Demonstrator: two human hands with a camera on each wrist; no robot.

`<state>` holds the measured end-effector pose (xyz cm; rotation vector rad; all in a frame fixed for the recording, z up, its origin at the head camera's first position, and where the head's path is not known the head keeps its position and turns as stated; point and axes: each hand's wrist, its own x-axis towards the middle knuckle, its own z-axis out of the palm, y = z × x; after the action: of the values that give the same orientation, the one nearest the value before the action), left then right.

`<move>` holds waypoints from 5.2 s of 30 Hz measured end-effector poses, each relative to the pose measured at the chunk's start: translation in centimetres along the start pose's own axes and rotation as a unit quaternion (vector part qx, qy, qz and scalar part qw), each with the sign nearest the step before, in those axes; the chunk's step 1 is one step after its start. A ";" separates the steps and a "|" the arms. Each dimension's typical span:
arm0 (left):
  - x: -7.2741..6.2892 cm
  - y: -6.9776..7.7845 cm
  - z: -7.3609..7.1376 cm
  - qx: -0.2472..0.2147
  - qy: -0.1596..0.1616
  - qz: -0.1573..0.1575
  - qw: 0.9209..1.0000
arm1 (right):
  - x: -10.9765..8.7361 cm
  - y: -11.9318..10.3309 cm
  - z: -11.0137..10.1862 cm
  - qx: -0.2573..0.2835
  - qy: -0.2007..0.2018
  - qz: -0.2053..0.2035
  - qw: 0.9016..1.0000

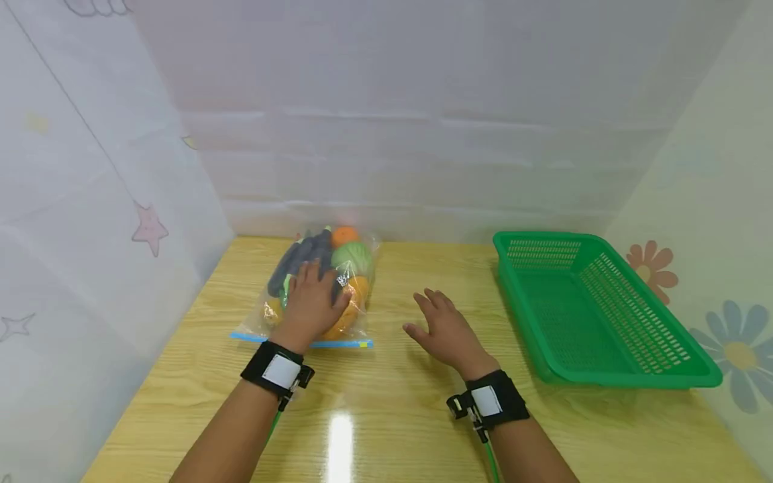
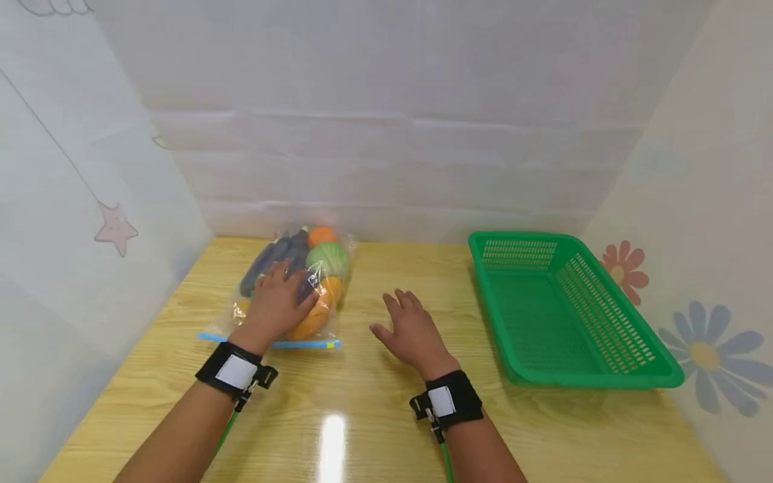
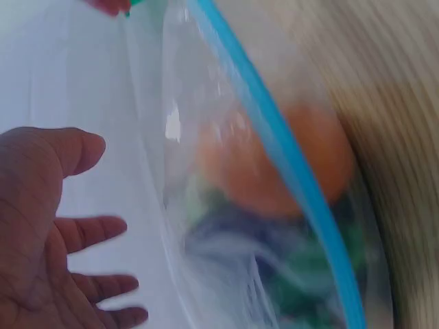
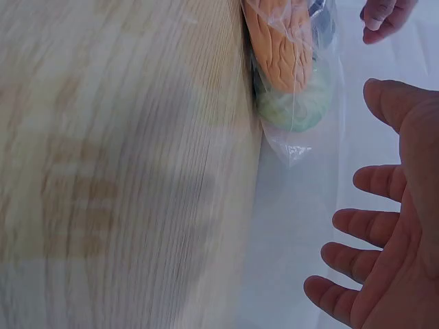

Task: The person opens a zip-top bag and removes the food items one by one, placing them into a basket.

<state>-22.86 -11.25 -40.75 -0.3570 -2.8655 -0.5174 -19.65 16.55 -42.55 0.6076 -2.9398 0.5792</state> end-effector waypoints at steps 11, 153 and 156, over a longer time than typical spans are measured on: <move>-0.1 -1.9 2.1 0.012 -0.101 -0.107 0.989 | -1.1 0.5 -0.9 -0.008 0.001 0.021 1.000; -2.4 7.1 -2.2 -0.179 -0.280 0.257 0.907 | -2.2 4.4 -3.3 0.696 0.285 0.234 0.617; -2.2 8.3 -1.3 -0.160 -0.222 0.255 0.927 | -2.3 4.6 -3.3 0.700 0.286 0.236 0.611</move>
<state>-18.26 -4.59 -37.46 -1.3890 -2.8948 -0.8857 -19.34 22.60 -41.47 -0.3813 -1.4316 2.5012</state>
